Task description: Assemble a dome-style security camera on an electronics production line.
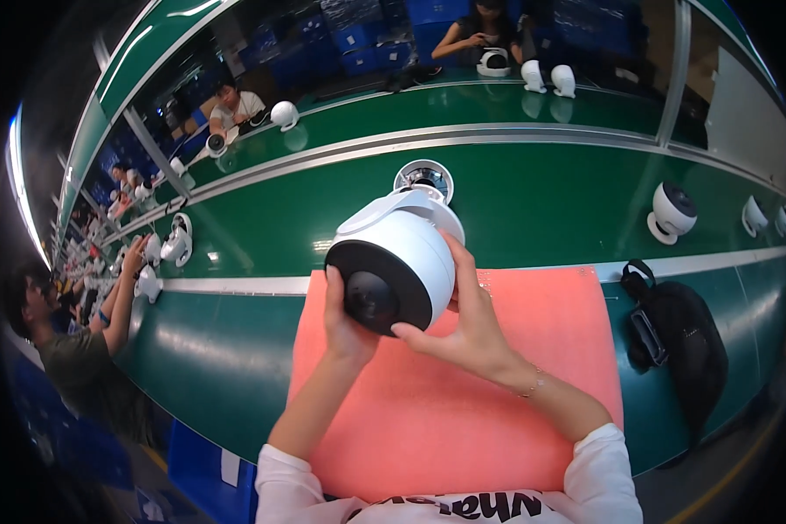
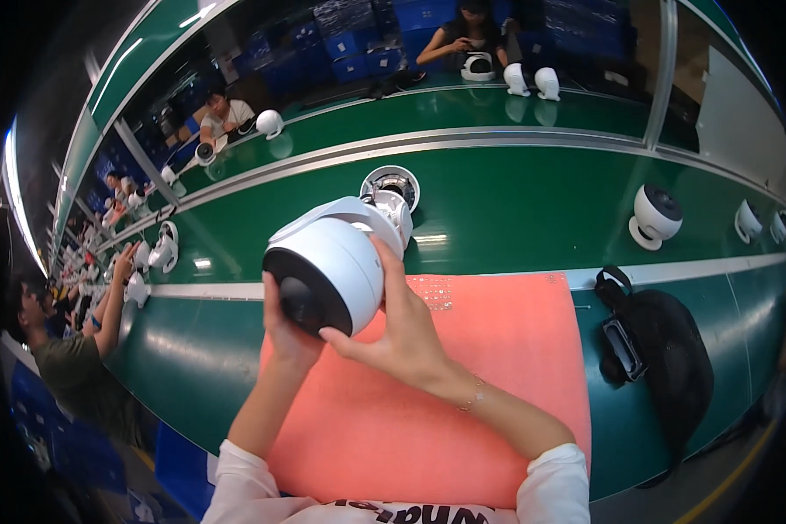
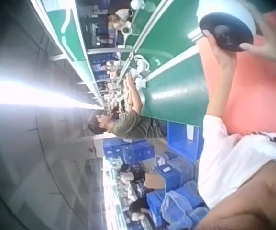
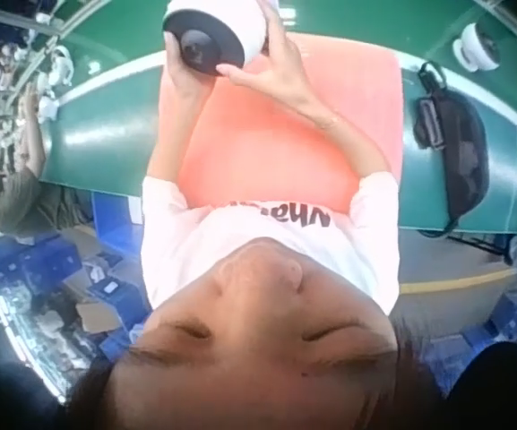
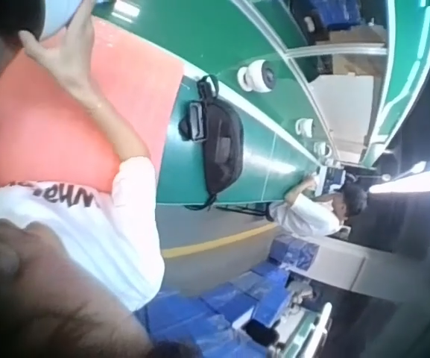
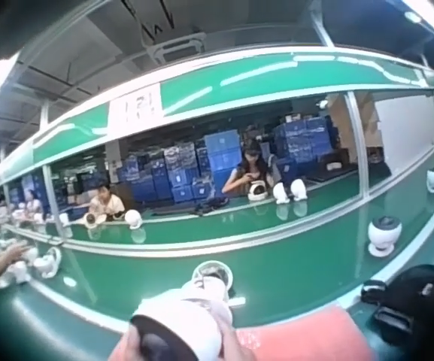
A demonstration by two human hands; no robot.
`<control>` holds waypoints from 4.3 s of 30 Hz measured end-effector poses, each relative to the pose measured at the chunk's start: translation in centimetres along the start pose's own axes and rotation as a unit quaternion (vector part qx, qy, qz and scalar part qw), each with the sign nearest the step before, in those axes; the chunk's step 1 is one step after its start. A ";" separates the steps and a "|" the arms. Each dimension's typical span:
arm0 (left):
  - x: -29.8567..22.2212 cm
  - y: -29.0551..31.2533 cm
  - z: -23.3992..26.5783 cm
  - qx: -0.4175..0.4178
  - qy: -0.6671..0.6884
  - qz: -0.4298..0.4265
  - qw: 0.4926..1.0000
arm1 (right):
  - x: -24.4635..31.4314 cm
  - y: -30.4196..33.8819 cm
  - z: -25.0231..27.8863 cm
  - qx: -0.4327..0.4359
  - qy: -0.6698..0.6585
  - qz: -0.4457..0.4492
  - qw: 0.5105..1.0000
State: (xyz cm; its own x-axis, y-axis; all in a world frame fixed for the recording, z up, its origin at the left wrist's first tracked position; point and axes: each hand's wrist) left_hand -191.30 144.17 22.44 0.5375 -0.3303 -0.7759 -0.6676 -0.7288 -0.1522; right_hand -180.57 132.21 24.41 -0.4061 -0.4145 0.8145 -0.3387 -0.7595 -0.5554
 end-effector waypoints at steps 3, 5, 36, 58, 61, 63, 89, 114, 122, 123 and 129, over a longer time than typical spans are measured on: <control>3.2 -2.3 -3.8 -0.064 -0.012 -0.033 0.997 | -1.7 -0.1 2.1 -0.079 0.038 0.022 0.996; 4.3 -3.8 -4.7 -0.029 -0.012 -0.039 0.999 | -2.4 -0.3 3.3 -0.112 0.038 0.044 0.992; 5.2 -10.2 0.9 -0.073 -0.202 0.132 0.968 | -12.4 0.4 15.2 -0.016 0.494 0.070 0.866; 7.1 -6.5 2.8 0.539 -0.471 0.262 0.647 | -2.9 2.4 7.9 0.256 -0.064 -0.167 0.950; 8.1 -4.3 0.4 0.486 -0.327 0.266 0.765 | -1.2 1.7 8.0 0.353 -0.028 -0.235 0.905; 6.5 -3.1 0.3 0.376 -0.355 0.237 0.822 | -1.6 1.8 8.1 0.413 -0.048 -0.106 0.903; -1.8 11.5 4.6 0.055 -0.579 -0.021 0.813 | -2.5 1.4 3.0 0.294 0.089 -0.265 0.914; -6.5 6.4 6.4 0.201 -0.696 0.109 0.680 | -2.6 1.0 -1.1 0.263 0.285 -0.163 0.907; -7.7 6.4 7.5 0.206 -0.697 0.104 0.679 | -0.1 0.7 -3.3 0.223 0.344 0.058 0.910; -7.8 6.4 7.7 0.206 -0.697 0.105 0.679 | 0.1 0.7 -3.7 0.217 0.283 0.170 0.919; -8.8 6.4 8.3 0.221 -0.712 0.101 0.658 | 1.4 1.2 -5.1 0.327 0.206 0.123 0.914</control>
State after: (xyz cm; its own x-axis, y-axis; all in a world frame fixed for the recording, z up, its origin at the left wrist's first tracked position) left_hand -204.54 147.40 23.22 -0.4039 0.7337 -0.5463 -0.9053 -0.4065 0.1233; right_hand -185.94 133.25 24.04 -0.7320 -0.4912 0.4722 0.3308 -0.8620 -0.3840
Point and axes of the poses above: each hand's wrist, its own y-axis away from the middle knuckle, its own z-axis out of the back of the hand, x = y × z, and after that the axes turned 3 degrees about -y, right-handed
